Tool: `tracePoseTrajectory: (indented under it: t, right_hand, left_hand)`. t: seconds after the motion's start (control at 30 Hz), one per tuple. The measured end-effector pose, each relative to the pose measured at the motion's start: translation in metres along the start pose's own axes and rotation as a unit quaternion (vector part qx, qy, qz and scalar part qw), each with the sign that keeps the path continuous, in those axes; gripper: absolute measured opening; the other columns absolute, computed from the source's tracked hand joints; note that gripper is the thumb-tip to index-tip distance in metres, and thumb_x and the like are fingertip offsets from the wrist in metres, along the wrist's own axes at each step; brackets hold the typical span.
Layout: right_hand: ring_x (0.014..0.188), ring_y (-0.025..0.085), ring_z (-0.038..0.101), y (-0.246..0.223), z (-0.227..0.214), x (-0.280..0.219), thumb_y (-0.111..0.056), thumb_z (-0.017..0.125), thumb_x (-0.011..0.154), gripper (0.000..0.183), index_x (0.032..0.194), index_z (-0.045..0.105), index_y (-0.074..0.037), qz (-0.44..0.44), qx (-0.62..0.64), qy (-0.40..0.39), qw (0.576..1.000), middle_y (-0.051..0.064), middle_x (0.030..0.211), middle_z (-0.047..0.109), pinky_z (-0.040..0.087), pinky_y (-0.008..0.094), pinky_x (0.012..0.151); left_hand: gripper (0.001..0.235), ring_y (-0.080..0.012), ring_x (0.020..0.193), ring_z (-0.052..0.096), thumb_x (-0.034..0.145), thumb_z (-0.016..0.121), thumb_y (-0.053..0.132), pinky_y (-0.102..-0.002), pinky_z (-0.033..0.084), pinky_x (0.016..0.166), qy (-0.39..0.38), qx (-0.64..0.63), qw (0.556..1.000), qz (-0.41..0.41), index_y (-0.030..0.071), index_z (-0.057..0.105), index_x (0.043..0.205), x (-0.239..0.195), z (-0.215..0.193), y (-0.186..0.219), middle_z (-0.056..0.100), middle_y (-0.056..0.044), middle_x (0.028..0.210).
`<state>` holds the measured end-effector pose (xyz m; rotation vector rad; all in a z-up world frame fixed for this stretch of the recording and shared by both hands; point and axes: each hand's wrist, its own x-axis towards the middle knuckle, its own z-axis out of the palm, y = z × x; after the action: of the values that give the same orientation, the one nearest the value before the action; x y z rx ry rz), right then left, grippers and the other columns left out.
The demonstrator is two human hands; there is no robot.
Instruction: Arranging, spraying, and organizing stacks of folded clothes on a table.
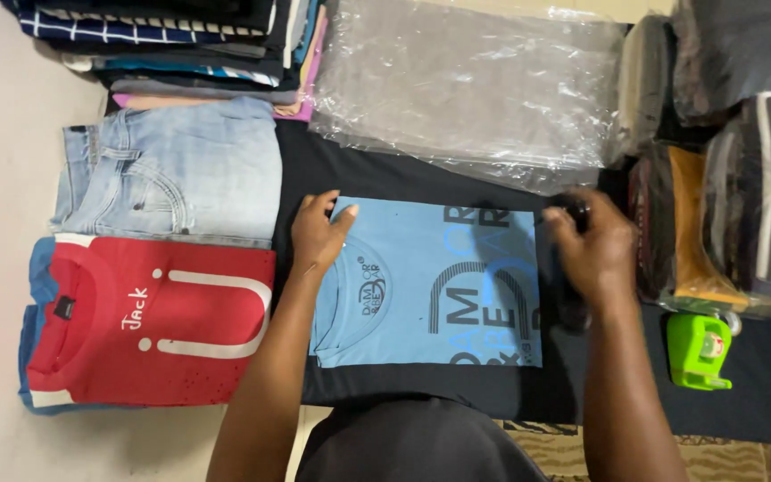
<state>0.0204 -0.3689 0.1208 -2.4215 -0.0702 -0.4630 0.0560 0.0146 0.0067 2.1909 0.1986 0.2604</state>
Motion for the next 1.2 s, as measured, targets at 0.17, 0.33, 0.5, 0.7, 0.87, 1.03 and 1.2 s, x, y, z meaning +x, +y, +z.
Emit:
tracePoseTrajectory:
  t: [0.17, 0.33, 0.5, 0.7, 0.87, 1.03, 1.2]
  right_hand:
    - [0.072, 0.018, 0.068, -0.05, 0.065, -0.004, -0.019, 0.076, 0.089, 0.036, 0.12, 0.066, -0.002, 0.159, 0.109, -0.278, 0.941, 0.01, 0.096, 0.073, 0.057, 0.035, 0.066]
    - [0.069, 0.014, 0.066, -0.079, 0.112, -0.005, -0.017, 0.073, 0.088, 0.028, 0.111, 0.065, -0.002, 0.125, 0.215, -0.392, 0.886, 0.005, 0.09, 0.07, 0.06, 0.032, 0.062]
    - [0.073, 0.027, 0.07, -0.109, 0.127, 0.009, -0.015, 0.075, 0.087, 0.03, 0.112, 0.064, -0.003, 0.117, 0.081, -0.404, 0.903, 0.013, 0.087, 0.071, 0.056, 0.041, 0.069]
    - [0.096, 0.04, 0.071, -0.094, 0.136, 0.007, -0.021, 0.071, 0.087, 0.037, 0.12, 0.06, -0.007, 0.051, -0.047, -0.363, 0.929, 0.02, 0.099, 0.075, 0.054, 0.049, 0.082]
    - [0.098, 0.038, 0.072, -0.077, 0.104, 0.004, -0.022, 0.07, 0.089, 0.042, 0.127, 0.058, -0.009, 0.092, -0.061, -0.334, 0.936, 0.02, 0.104, 0.074, 0.055, 0.048, 0.084]
    - [0.101, 0.039, 0.072, -0.049, 0.067, -0.007, -0.024, 0.069, 0.092, 0.044, 0.133, 0.058, -0.013, 0.167, -0.11, -0.312, 0.929, 0.02, 0.104, 0.075, 0.055, 0.049, 0.086]
    - [0.102, 0.041, 0.071, -0.023, 0.044, -0.032, -0.02, 0.07, 0.089, 0.038, 0.124, 0.063, -0.008, 0.172, -0.088, -0.203, 0.96, 0.021, 0.105, 0.076, 0.054, 0.051, 0.087]
  left_hand:
    - [0.034, -0.0277, 0.077, 0.069, 0.085, 0.08, 0.031, -0.04, 0.053, 0.07, -0.001, 0.034, 0.999, -0.013, 0.007, 0.073, 0.107, 0.005, -0.006, 0.007, 0.069, -0.009, 0.094]
    - [0.026, -0.0288, 0.073, 0.069, 0.085, 0.08, 0.03, -0.042, 0.053, 0.066, 0.024, 0.035, 0.999, 0.007, 0.006, 0.072, 0.093, 0.006, -0.002, -0.002, 0.072, -0.008, 0.084]
    - [0.025, -0.0295, 0.073, 0.07, 0.084, 0.08, 0.027, -0.042, 0.053, 0.067, 0.038, 0.016, 0.999, 0.005, 0.005, 0.072, 0.092, 0.005, -0.005, 0.003, 0.072, -0.009, 0.084]
    - [0.024, -0.0289, 0.072, 0.07, 0.083, 0.08, 0.027, -0.041, 0.053, 0.067, 0.042, 0.024, 0.999, -0.003, 0.005, 0.073, 0.09, 0.005, -0.006, 0.008, 0.072, -0.008, 0.083]
    - [0.023, -0.0294, 0.073, 0.069, 0.084, 0.08, 0.026, -0.041, 0.053, 0.067, 0.051, 0.017, 0.999, 0.007, 0.006, 0.073, 0.089, 0.005, -0.005, 0.006, 0.072, -0.008, 0.082]
    - [0.022, -0.0296, 0.072, 0.069, 0.084, 0.08, 0.025, -0.042, 0.052, 0.067, 0.054, 0.019, 0.998, 0.023, 0.005, 0.072, 0.086, 0.005, -0.005, 0.006, 0.071, -0.008, 0.082]
    - [0.023, -0.0303, 0.074, 0.069, 0.085, 0.08, 0.027, -0.043, 0.052, 0.067, 0.05, 0.034, 0.998, 0.018, 0.006, 0.072, 0.089, 0.005, -0.004, 0.006, 0.071, -0.007, 0.082]
